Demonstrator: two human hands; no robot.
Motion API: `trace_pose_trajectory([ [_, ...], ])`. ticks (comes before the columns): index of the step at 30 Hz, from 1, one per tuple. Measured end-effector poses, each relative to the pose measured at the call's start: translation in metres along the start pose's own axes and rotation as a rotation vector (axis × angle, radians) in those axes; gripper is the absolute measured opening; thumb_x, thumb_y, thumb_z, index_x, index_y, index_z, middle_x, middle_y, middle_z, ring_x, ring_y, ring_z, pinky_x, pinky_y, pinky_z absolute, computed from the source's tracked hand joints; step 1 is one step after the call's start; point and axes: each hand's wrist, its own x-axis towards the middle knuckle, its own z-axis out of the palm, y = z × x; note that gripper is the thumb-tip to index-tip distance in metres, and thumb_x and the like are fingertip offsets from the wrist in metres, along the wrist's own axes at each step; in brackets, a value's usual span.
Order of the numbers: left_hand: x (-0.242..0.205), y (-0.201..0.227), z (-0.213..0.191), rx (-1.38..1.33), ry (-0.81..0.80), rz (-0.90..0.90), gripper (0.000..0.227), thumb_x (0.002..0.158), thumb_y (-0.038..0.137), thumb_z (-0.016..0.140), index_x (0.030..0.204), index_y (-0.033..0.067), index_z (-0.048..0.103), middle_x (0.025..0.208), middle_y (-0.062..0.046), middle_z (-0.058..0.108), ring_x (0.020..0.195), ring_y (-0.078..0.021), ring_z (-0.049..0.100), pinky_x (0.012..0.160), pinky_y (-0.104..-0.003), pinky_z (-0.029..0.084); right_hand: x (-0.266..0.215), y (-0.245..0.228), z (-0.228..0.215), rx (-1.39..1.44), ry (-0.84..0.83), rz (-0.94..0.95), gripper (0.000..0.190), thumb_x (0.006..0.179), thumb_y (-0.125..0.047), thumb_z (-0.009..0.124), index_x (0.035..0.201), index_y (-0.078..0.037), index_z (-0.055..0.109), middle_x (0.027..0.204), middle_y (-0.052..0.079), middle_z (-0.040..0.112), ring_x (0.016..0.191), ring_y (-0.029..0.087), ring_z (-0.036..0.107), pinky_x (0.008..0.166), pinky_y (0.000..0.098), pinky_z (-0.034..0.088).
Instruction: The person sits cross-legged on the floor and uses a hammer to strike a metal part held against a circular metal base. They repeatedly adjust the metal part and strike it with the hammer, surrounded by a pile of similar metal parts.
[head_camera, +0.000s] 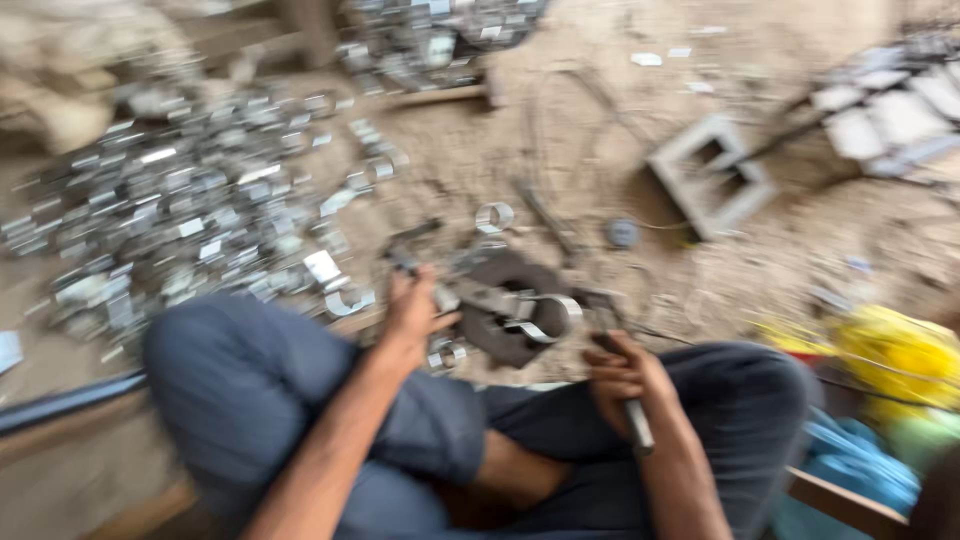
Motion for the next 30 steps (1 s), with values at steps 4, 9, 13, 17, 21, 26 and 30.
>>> trace_pose_trajectory([
  [4, 0.002, -0.001, -0.013, 0.047, -0.015, 0.03, 0.031, 0.108, 0.032, 0.048, 0.131, 0.0121, 0.046, 0.102, -0.008, 0.054, 0.087, -0.0207, 0.062, 0.077, -0.049, 0.068, 0.0, 0.001, -0.005, -0.193, 0.032, -0.166, 0.043, 0.113, -0.037, 0.039, 0.125, 0.003, 0.05, 0.076, 0.004, 0.043, 0.054, 0.009, 0.04, 0.042, 0.023, 0.04],
  [9, -0.003, 0.007, -0.017, 0.076, -0.043, 0.05, 0.03, 0.11, 0.03, 0.049, 0.129, 0.0062, 0.052, 0.084, -0.007, 0.051, 0.069, -0.0141, 0.054, 0.07, -0.04, 0.069, 0.014, 0.003, -0.014, -0.47, 0.361, -0.165, 0.039, 0.113, -0.049, 0.043, 0.118, -0.012, 0.056, 0.071, -0.002, 0.041, 0.054, 0.006, 0.037, 0.041, 0.0213, 0.035],
  [13, -0.011, 0.018, -0.009, 0.128, -0.018, 0.026, 0.03, 0.108, 0.03, 0.045, 0.125, 0.0049, 0.047, 0.097, -0.009, 0.061, 0.081, -0.0182, 0.067, 0.069, -0.039, 0.065, 0.016, 0.01, -0.005, -0.791, 0.339, -0.093, 0.035, 0.109, -0.05, 0.046, 0.112, -0.016, 0.052, 0.065, -0.003, 0.037, 0.05, 0.007, 0.032, 0.039, 0.0232, 0.03],
  [17, -0.009, 0.015, -0.012, 0.122, -0.002, 0.046, 0.028, 0.105, 0.03, 0.046, 0.122, 0.0078, 0.047, 0.11, -0.006, 0.061, 0.093, -0.0182, 0.068, 0.071, -0.041, 0.067, 0.026, 0.056, -0.001, -1.035, 0.813, -0.757, 0.035, 0.101, -0.047, 0.046, 0.117, -0.016, 0.051, 0.065, -0.001, 0.04, 0.046, 0.009, 0.035, 0.038, 0.0256, 0.03],
  [21, 0.005, 0.004, -0.007, 0.118, 0.027, 0.09, 0.03, 0.105, 0.033, 0.051, 0.122, 0.0084, 0.047, 0.104, -0.008, 0.053, 0.091, -0.0211, 0.061, 0.071, -0.046, 0.069, 0.015, 0.013, 0.024, -0.938, 0.533, -0.226, 0.035, 0.104, -0.046, 0.046, 0.116, -0.014, 0.051, 0.063, -0.002, 0.037, 0.042, 0.006, 0.031, 0.033, 0.0227, 0.026],
  [26, -0.004, 0.013, -0.003, 0.115, 0.058, 0.062, 0.035, 0.104, 0.035, 0.05, 0.125, 0.0072, 0.048, 0.105, -0.012, 0.058, 0.088, -0.0254, 0.065, 0.066, -0.041, 0.068, 0.006, 0.05, 0.039, -1.141, 0.635, -0.563, 0.033, 0.108, -0.042, 0.043, 0.119, -0.012, 0.05, 0.066, -0.003, 0.034, 0.045, 0.005, 0.029, 0.036, 0.0217, 0.025],
  [30, -0.015, 0.022, 0.004, 0.152, 0.059, 0.05, 0.045, 0.104, 0.035, 0.047, 0.14, 0.0074, 0.041, 0.121, -0.015, 0.056, 0.099, -0.0263, 0.067, 0.07, -0.038, 0.066, 0.019, 0.031, 0.025, -0.997, 0.554, -0.499, 0.029, 0.109, -0.042, 0.042, 0.114, -0.014, 0.049, 0.065, -0.004, 0.034, 0.045, 0.003, 0.03, 0.036, 0.0198, 0.026],
])
